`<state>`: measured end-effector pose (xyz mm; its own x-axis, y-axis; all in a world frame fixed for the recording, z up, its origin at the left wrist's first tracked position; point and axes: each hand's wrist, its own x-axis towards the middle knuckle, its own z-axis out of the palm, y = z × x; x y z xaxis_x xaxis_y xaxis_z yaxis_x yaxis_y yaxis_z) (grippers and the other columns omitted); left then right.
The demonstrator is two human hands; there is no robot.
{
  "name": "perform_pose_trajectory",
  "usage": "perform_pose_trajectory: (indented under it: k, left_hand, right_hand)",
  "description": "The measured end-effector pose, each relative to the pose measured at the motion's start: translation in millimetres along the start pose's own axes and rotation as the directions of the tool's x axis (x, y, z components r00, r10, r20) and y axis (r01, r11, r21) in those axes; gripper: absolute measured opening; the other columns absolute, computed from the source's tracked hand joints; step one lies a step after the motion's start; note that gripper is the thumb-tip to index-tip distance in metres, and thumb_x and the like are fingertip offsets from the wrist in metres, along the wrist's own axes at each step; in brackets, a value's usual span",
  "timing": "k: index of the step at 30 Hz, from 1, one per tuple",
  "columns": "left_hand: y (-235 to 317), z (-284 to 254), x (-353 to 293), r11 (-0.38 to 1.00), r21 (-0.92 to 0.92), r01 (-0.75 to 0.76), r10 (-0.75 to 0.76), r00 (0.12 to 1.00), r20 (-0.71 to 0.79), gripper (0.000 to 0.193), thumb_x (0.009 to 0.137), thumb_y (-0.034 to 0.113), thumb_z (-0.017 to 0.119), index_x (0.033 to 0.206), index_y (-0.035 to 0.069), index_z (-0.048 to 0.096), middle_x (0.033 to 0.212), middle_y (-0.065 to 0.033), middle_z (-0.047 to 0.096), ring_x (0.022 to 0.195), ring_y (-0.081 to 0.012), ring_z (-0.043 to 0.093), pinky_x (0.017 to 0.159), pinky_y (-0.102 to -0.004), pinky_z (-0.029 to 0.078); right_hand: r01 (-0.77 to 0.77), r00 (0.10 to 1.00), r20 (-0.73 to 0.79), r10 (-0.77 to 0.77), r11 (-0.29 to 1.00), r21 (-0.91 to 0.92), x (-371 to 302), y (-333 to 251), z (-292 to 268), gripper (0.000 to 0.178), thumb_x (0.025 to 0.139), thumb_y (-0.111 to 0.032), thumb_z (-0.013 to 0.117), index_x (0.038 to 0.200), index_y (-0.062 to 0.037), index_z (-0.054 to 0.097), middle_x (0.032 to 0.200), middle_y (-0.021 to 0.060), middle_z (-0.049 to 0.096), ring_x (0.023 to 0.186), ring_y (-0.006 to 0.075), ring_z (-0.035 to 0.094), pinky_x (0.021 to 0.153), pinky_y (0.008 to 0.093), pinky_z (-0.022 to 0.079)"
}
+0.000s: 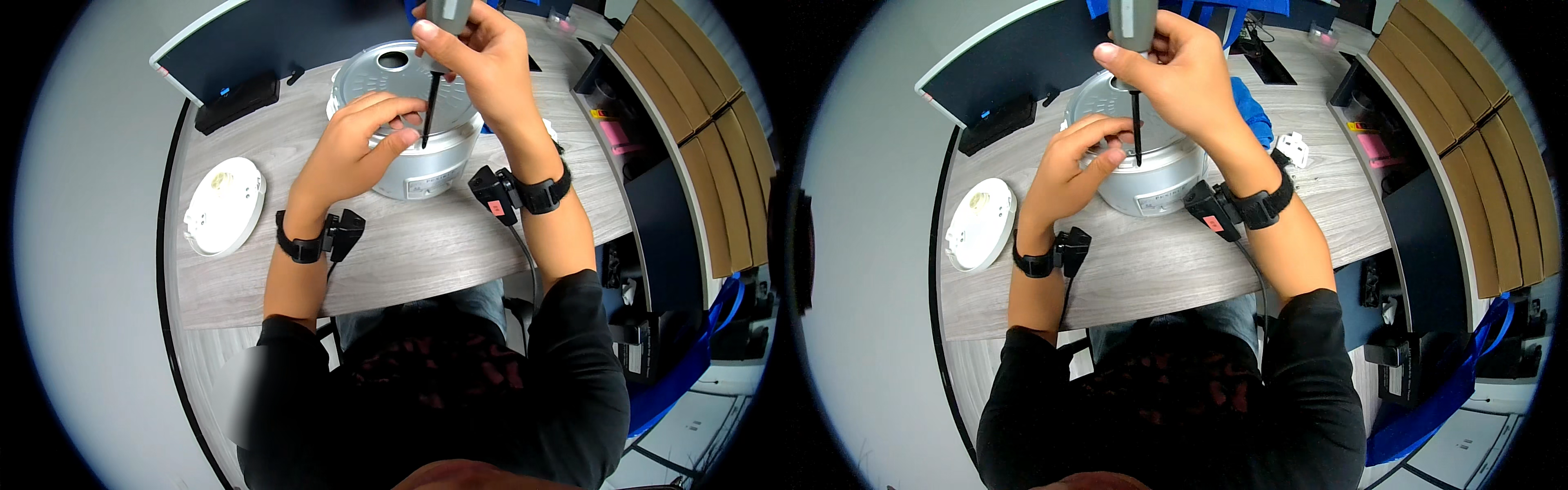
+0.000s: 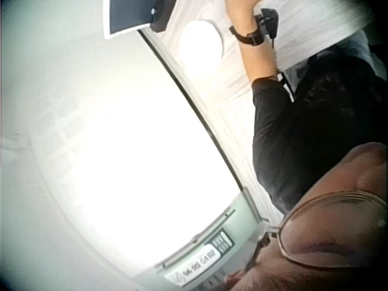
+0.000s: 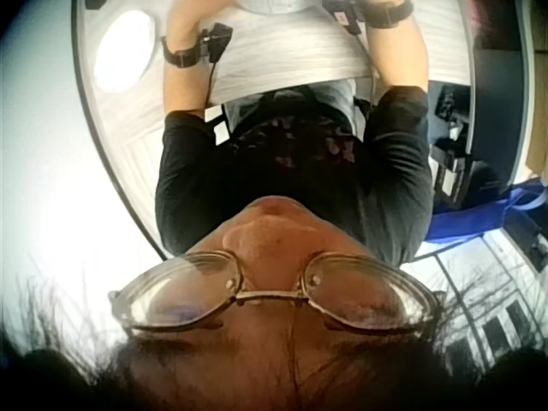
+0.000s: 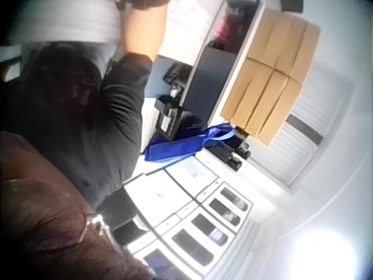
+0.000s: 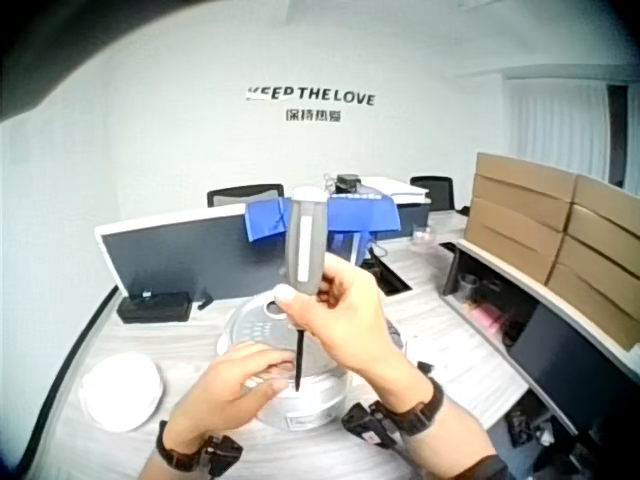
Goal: The person removes the lid of a white rice cooker, then uses a screwdriver to unscrew several screws from the cooker's top cover. After removing the screws, the person lifts off the top cover and wipes the cooker's rim with a blue cloth.
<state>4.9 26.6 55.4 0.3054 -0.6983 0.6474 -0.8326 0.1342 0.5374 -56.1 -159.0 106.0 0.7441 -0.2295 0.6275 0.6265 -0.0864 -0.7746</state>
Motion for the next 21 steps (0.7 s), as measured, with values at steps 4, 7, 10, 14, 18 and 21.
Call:
perform_pose_trajectory:
  k: [4, 7, 10, 14, 18, 21]
  left_hand:
    - [1.1, 7.5, 6.9, 0.997, 0.008, 0.071, -0.07, 0.996, -0.058, 0.02, 0.096, 0.011, 0.066, 0.111, 0.001, 0.073, 0.092, -0.0106, 0.072, 0.077, -0.0196, 0.065, 0.069, -0.0304, 0.052]
    - [-3.3, 13.4, 7.4, 0.996, -0.034, 0.087, -0.091, 0.989, -0.115, 0.018, 0.095, 0.01, 0.067, 0.109, 0.001, 0.075, 0.086, -0.0079, 0.071, 0.071, -0.0155, 0.062, 0.064, -0.0277, 0.049]
    - [-6.3, 15.3, 7.3, 0.995, -0.036, 0.091, -0.095, 0.983, -0.159, 0.018, 0.094, 0.009, 0.068, 0.108, 0.002, 0.076, 0.082, -0.0058, 0.069, 0.066, -0.0124, 0.058, 0.06, -0.0259, 0.046]
    - [-10.9, 15.1, 7.0, 0.998, -0.028, 0.062, -0.066, 0.982, -0.179, 0.017, 0.093, 0.009, 0.069, 0.107, 0.002, 0.075, 0.081, -0.0052, 0.069, 0.065, -0.0113, 0.057, 0.059, -0.0248, 0.045]
    - [-10.5, 15.1, 8.1, 0.998, -0.037, 0.058, -0.064, 0.983, -0.175, 0.015, 0.093, 0.008, 0.069, 0.105, 0.002, 0.075, 0.083, -0.0057, 0.07, 0.066, -0.0111, 0.06, 0.06, -0.024, 0.047]
    - [-9.9, 14.6, 7.0, 0.997, -0.048, 0.068, -0.076, 0.982, -0.173, 0.013, 0.092, 0.006, 0.07, 0.102, 0.001, 0.075, 0.086, -0.0064, 0.073, 0.069, -0.0114, 0.063, 0.062, -0.0239, 0.049]
  right_hand:
    - [-0.031, 0.999, -0.008, 0.032, 0.998, 0.055, 7.0, 0.5, 5.7, 0.018, 0.091, -0.007, 0.076, 0.103, 0.0, 0.065, 0.086, 0.0007, 0.066, 0.072, 0.0049, 0.06, 0.063, 0.0208, 0.05]
    - [-0.033, 0.999, -0.016, 0.035, 0.996, 0.081, 10.1, 0.1, 8.2, 0.018, 0.091, -0.008, 0.075, 0.104, 0.0, 0.064, 0.085, 0.0004, 0.066, 0.073, 0.0052, 0.061, 0.064, 0.0215, 0.052]
    - [-0.027, 1.0, -0.008, 0.028, 0.998, 0.057, 13.3, -4.2, 8.4, 0.019, 0.092, -0.008, 0.075, 0.104, -0.0001, 0.064, 0.085, 0.0002, 0.065, 0.072, 0.005, 0.061, 0.064, 0.0215, 0.052]
    - [-0.031, 1.0, -0.005, 0.031, 0.997, 0.071, 14.3, -2.7, 8.6, 0.02, 0.092, -0.009, 0.076, 0.104, -0.0002, 0.064, 0.085, 0.0002, 0.065, 0.072, 0.0048, 0.06, 0.065, 0.021, 0.052]
    - [-0.012, 1.0, 0.027, 0.011, 0.998, 0.064, 16.1, 7.5, 1.6, 0.02, 0.092, -0.009, 0.076, 0.105, 0.0001, 0.064, 0.087, 0.0002, 0.065, 0.074, 0.0045, 0.06, 0.067, 0.0206, 0.052]
    - [-0.014, 0.999, 0.044, 0.01, 0.995, 0.094, 15.1, 7.6, 3.3, 0.024, 0.092, -0.007, 0.076, 0.111, 0.0017, 0.065, 0.092, -0.0001, 0.066, 0.078, 0.0041, 0.06, 0.069, 0.0204, 0.051]
